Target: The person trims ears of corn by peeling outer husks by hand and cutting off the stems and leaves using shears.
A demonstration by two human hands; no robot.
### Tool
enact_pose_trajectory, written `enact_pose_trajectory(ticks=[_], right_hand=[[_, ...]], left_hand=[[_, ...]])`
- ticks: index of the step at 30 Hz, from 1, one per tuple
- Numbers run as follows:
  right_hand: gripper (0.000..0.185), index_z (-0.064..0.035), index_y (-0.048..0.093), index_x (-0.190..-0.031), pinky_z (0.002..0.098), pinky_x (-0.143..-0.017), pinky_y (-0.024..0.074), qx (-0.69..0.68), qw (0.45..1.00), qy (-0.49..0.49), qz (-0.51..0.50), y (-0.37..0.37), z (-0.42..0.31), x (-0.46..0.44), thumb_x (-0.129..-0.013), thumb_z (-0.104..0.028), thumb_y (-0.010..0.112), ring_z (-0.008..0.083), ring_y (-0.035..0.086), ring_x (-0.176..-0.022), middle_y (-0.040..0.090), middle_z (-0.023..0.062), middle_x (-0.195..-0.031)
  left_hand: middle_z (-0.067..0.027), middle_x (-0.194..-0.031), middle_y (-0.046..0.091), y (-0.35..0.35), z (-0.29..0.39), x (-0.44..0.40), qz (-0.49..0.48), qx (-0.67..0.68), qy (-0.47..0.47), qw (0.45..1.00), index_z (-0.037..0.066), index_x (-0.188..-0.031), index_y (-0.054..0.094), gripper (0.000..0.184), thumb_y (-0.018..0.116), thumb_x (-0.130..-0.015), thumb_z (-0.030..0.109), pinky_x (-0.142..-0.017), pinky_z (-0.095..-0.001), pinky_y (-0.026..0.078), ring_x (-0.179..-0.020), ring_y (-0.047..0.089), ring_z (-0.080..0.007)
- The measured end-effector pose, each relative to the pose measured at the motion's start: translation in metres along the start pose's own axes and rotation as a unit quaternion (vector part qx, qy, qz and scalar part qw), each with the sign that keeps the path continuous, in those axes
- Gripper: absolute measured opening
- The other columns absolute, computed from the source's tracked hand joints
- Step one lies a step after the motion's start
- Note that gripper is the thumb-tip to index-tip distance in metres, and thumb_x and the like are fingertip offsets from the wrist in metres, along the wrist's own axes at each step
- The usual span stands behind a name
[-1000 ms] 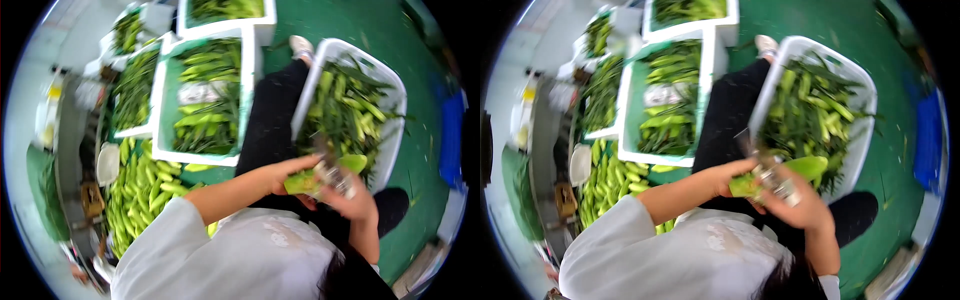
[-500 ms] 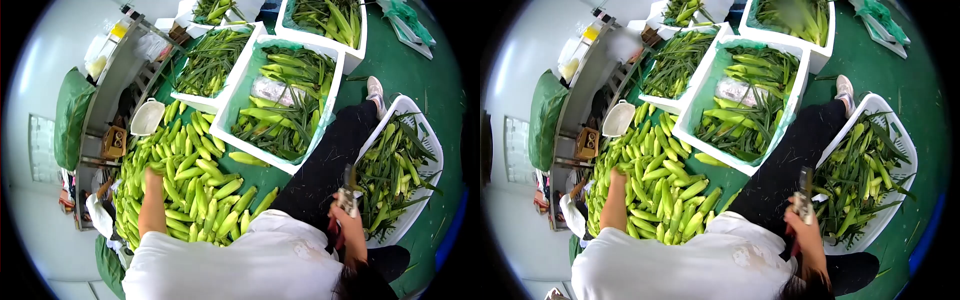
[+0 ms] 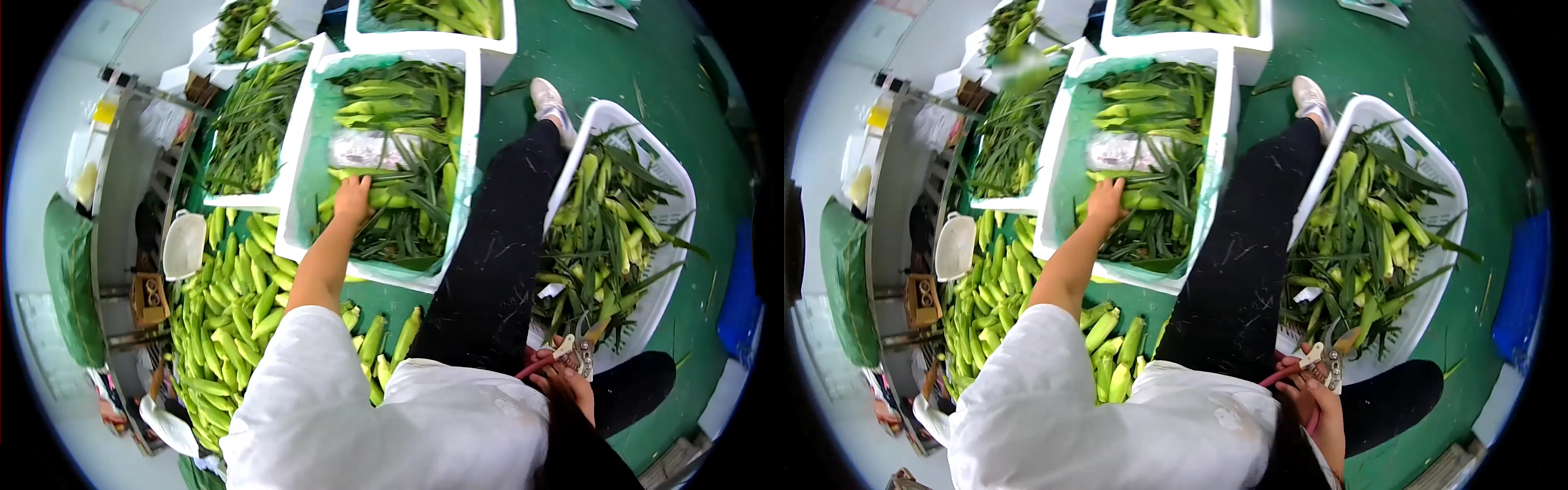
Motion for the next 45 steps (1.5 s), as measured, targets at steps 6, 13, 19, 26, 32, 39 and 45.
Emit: enact_pose_trajectory(ticks=[6, 13, 19, 26, 32, 39, 45], right_hand=[[0.069, -0.0022, 0.036, -0.146, 0.0381, -0.095, 0.0466, -0.017, 0.997, -0.056, -0.04, -0.013, -0.001, -0.013, -0.084, -0.019, 0.062, 0.027, 0.058, -0.113, 0.059, 0.0127, -0.118], [0.074, -0.0031, 0.039, -0.145, 0.0307, -0.099, 0.0398, 0.199, 0.964, -0.116, -0.133, 0.04, -0.064, -0.012, -0.08, -0.012, 0.073, 0.0162, 0.052, -0.109, 0.054, 0.0065, -0.127], [0.075, -0.0058, 0.039, -0.146, 0.0328, -0.097, 0.041, 0.224, 0.936, -0.176, -0.208, 0.065, -0.062, -0.021, -0.08, -0.013, 0.074, 0.0166, 0.05, -0.104, 0.055, 0.0059, -0.123], [0.083, 0.0053, 0.041, -0.138, 0.0418, -0.1, 0.0433, 0.343, 0.889, -0.295, -0.066, 0.02, -0.077, -0.03, -0.078, -0.038, 0.079, 0.0349, 0.056, -0.114, 0.056, 0.0222, -0.122], [0.094, 0.0082, 0.039, -0.141, 0.0432, -0.11, 0.0365, 0.502, 0.79, -0.349, -0.037, -0.039, -0.099, -0.009, -0.075, -0.047, 0.077, 0.0395, 0.046, -0.13, 0.047, 0.0305, -0.138], [0.029, -0.0036, 0.065, -0.101, 0.0237, -0.065, 0.0474, 0.162, 0.968, -0.179, -0.065, -0.064, -0.082, 0.014, -0.082, -0.02, 0.079, 0.0062, 0.058, -0.072, 0.064, -0.0003, -0.085], [0.062, -0.0032, 0.045, -0.137, 0.0274, -0.082, 0.0485, 0.013, 0.974, -0.133, -0.183, -0.044, -0.049, 0.029, -0.087, -0.024, 0.075, 0.0117, 0.056, -0.097, 0.058, 0.004, -0.111]], left_hand=[[-0.0183, -0.111, 0.058, -0.07, 0.013, 0.058, -0.004, 0.115, 0.162, 0.98, 0.007, -0.114, 0.06, 0.057, 0.081, -0.065, 0.027, -0.085, -0.0433, 0.051, -0.104, 0.059, -0.0373], [-0.0223, -0.102, 0.067, -0.218, 0.072, 0.14, -0.118, 0.276, 0.09, 0.95, 0.007, -0.123, 0.047, 0.065, 0.083, -0.073, 0.028, -0.086, -0.0378, 0.052, -0.094, 0.067, -0.0352], [-0.0162, -0.124, 0.061, -0.323, 0.09, 0.163, -0.027, 0.554, 0.01, 0.832, 0.003, -0.151, 0.033, 0.087, 0.08, -0.083, 0.03, -0.09, -0.0332, 0.052, -0.103, 0.065, -0.0226], [-0.0172, -0.144, 0.048, -0.283, 0.257, 0.191, -0.148, 0.506, 0.267, 0.807, 0.005, -0.156, 0.02, 0.097, 0.08, -0.081, 0.014, -0.108, -0.0343, 0.037, -0.13, 0.049, -0.0238], [-0.0162, -0.141, 0.053, -0.283, 0.312, 0.193, -0.177, 0.302, 0.398, 0.848, 0.005, -0.151, 0.036, 0.091, 0.081, -0.072, 0.006, -0.107, -0.0339, 0.039, -0.127, 0.054, -0.0257], [-0.0099, -0.13, 0.056, -0.263, 0.329, 0.168, -0.352, 0.467, 0.352, 0.731, 0.004, -0.154, 0.029, 0.091, 0.074, -0.075, 0.005, -0.097, -0.0333, 0.046, -0.106, 0.06, -0.0205], [-0.0121, -0.14, 0.05, -0.252, 0.347, 0.174, -0.346, 0.565, 0.301, 0.685, 0.002, -0.156, 0.022, 0.092, 0.072, -0.079, 0.005, -0.107, -0.0318, 0.037, -0.125, 0.05, -0.018]])
Point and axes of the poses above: each hand's wrist, its own x-axis away from the middle knuckle, its own y-axis out of the palm, z = x × y, the point moved 4 cm from there along -x, towards the middle knuckle
